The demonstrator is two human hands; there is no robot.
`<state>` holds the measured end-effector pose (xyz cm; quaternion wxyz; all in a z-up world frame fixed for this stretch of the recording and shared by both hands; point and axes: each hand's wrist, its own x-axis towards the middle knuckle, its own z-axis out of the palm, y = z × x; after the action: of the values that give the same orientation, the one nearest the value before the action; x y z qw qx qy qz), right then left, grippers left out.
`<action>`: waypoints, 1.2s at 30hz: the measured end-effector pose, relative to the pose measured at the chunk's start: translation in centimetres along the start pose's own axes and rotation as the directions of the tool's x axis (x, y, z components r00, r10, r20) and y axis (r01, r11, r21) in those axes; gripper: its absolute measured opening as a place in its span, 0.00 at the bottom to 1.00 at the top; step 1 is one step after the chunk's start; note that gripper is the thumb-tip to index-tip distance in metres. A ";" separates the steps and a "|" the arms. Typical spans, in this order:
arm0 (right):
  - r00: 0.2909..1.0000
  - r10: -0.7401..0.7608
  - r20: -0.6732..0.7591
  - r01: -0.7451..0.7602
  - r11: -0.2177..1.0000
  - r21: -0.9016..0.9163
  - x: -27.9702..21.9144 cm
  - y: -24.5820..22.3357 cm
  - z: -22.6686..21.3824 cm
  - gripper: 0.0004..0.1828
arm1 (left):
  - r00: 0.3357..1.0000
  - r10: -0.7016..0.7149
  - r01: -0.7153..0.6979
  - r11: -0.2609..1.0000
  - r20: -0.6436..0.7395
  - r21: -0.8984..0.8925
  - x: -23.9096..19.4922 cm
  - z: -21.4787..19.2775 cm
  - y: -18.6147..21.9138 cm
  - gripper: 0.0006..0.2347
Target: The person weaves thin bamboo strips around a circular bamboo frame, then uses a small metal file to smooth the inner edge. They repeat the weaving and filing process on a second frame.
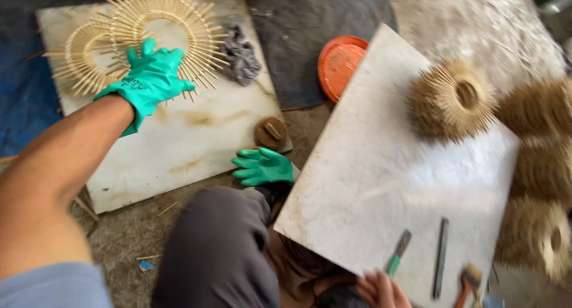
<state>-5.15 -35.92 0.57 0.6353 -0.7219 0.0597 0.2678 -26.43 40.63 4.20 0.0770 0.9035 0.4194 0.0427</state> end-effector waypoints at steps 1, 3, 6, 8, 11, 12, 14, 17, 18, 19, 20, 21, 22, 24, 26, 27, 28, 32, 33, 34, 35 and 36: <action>1.000 -0.001 -0.032 0.002 1.000 0.031 -1.6 -3.0 5.8 0.21 | 0.994 0.073 -0.072 0.997 0.077 -0.017 -0.3 -1.9 3.1 0.37; 0.993 0.014 -0.116 -0.003 0.995 0.095 -6.0 -7.3 12.5 0.20 | 0.964 0.204 -0.202 0.979 0.171 -0.031 -1.7 -5.2 9.8 0.36; 0.998 -0.046 0.042 0.038 0.987 0.159 -7.2 -8.7 15.9 0.22 | 0.779 0.624 -0.620 0.781 0.059 -0.082 -6.1 -8.9 19.8 0.38; 0.970 -0.100 0.219 0.044 0.968 0.249 -7.2 -7.6 15.9 0.30 | 0.569 0.794 -0.793 0.599 0.213 -0.112 -10.3 -10.7 26.8 0.38; 0.968 -0.014 0.250 -0.139 0.802 0.580 -6.0 -2.7 14.0 0.29 | 0.374 0.840 -0.876 0.459 0.394 -0.149 -17.3 -8.4 34.3 0.33; 0.976 0.006 0.219 -0.141 0.784 0.604 -5.8 -1.0 13.0 0.29 | 0.332 0.846 -0.889 0.429 0.418 -0.162 -18.7 -6.3 35.7 0.33; 0.979 0.046 0.197 -0.172 0.703 0.690 -5.3 1.9 11.6 0.24 | 0.176 0.840 -0.948 0.285 0.513 -0.142 -21.5 -2.6 37.7 0.35; 0.982 0.123 0.144 -0.190 0.646 0.739 -3.9 6.9 10.0 0.18 | 0.035 0.857 -0.994 0.082 0.515 -0.068 -22.8 4.9 38.0 0.33; 0.981 0.134 0.144 -0.196 0.637 0.745 -3.8 7.9 9.8 0.18 | 0.027 0.850 -0.994 0.078 0.525 -0.074 -23.1 5.9 38.1 0.33; 0.976 0.159 0.148 -0.216 0.629 0.747 -3.8 8.8 9.8 0.16 | 0.049 0.856 -0.990 0.108 0.514 -0.086 -23.4 6.9 38.0 0.33; 0.971 0.179 0.161 -0.238 0.625 0.743 -3.4 9.5 10.0 0.13 | 0.085 0.862 -0.984 0.150 0.500 -0.091 -23.3 7.7 37.6 0.34; 0.968 0.183 0.170 -0.248 0.622 0.743 -3.7 9.7 10.1 0.13 | 0.090 0.857 -0.984 0.157 0.507 -0.090 -24.0 7.3 38.0 0.34; 0.963 0.195 0.185 -0.268 0.630 0.729 -3.7 9.6 10.5 0.12 | 0.144 0.867 -0.956 0.246 0.477 -0.159 -24.4 6.8 38.3 0.28; 0.955 0.205 0.215 -0.297 0.636 0.712 -3.8 9.5 11.1 0.10 | 0.212 0.866 -0.914 0.340 0.454 -0.222 -25.2 6.2 38.6 0.22; 0.945 0.237 0.226 -0.327 0.638 0.697 -3.8 9.4 11.4 0.09 | 0.347 0.809 -0.793 0.523 0.475 -0.311 -26.1 6.5 39.1 0.24; 0.943 0.234 0.236 -0.332 0.638 0.695 -3.6 9.2 11.6 0.09 | 0.356 0.805 -0.792 0.530 0.475 -0.305 -26.3 7.4 38.7 0.24; 0.942 0.241 0.232 -0.334 0.638 0.693 -3.6 9.1 11.5 0.09 | 0.387 0.813 -0.776 0.542 0.435 -0.323 -26.6 8.4 38.5 0.24; 0.941 0.261 0.214 -0.336 0.655 0.677 -3.2 9.7 11.3 0.08 | 0.467 0.847 -0.764 0.532 0.255 -0.366 -27.3 11.9 37.4 0.19; 0.941 0.263 0.215 -0.337 0.652 0.679 -3.1 9.7 11.2 0.08 | 0.466 0.846 -0.764 0.532 0.258 -0.366 -27.2 12.1 37.3 0.19; 0.944 0.256 0.209 -0.329 0.664 0.671 -3.2 9.7 11.2 0.08 | 0.452 0.866 -0.787 0.501 0.214 -0.362 -27.2 12.2 37.1 0.20; 0.947 0.250 0.203 -0.321 0.675 0.664 -3.2 9.7 11.1 0.08 | 0.437 0.883 -0.809 0.469 0.170 -0.356 -27.2 12.4 37.0 0.20; 0.947 0.249 0.203 -0.320 0.676 0.664 -3.2 9.7 11.1 0.08 | 0.437 0.883 -0.809 0.468 0.169 -0.356 -27.2 12.1 37.2 0.20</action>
<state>-15.49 -28.04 -7.10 0.8098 -0.4020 0.2361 0.3562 -14.32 -5.06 -1.54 0.2142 0.9689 -0.1199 -0.0300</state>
